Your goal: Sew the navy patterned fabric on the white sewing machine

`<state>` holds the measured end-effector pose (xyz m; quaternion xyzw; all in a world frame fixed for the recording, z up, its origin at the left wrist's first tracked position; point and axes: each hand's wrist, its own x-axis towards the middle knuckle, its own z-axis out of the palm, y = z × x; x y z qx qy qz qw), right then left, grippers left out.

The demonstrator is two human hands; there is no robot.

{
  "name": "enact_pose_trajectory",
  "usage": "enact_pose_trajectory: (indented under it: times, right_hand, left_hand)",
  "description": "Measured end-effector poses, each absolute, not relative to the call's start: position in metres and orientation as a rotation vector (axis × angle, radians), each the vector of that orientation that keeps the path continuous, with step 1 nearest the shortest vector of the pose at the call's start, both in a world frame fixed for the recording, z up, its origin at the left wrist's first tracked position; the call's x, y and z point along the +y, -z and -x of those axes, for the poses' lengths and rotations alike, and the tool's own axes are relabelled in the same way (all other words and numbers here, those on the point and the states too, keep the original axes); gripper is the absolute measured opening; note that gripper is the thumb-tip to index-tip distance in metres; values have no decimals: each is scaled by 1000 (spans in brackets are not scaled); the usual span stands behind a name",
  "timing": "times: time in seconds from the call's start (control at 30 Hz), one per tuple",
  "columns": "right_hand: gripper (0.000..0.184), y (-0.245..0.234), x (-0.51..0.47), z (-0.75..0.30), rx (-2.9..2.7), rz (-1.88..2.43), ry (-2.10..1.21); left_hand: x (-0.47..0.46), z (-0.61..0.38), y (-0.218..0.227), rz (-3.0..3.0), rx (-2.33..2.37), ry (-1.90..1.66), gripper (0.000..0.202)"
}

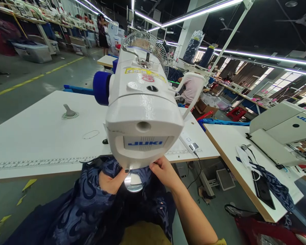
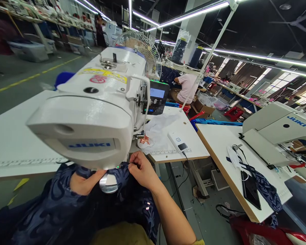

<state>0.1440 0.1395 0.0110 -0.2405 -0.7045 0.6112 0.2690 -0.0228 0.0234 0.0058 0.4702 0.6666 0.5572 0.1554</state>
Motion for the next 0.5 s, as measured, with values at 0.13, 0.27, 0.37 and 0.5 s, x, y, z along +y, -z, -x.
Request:
enact_pose_trajectory:
  times: [0.13,0.27,0.37,0.5]
  right_hand:
    - [9,-10,139,-144,-1884,664,-1650]
    - [10,-11,139,-145,-1888,710,-1620]
    - [10,-12,138,-146,-1888,745,-1592]
    - [10,-12,138,-148,-1873,768,-1625]
  left_hand:
    - [24,21,-2,-1284,1893,-1684,19]
    - [24,17,2,-1167,1887,-1757,20]
    - [25,16,1,-1149,1892,-1787,20]
    - [27,21,2,-1229,1989,-1699,20]
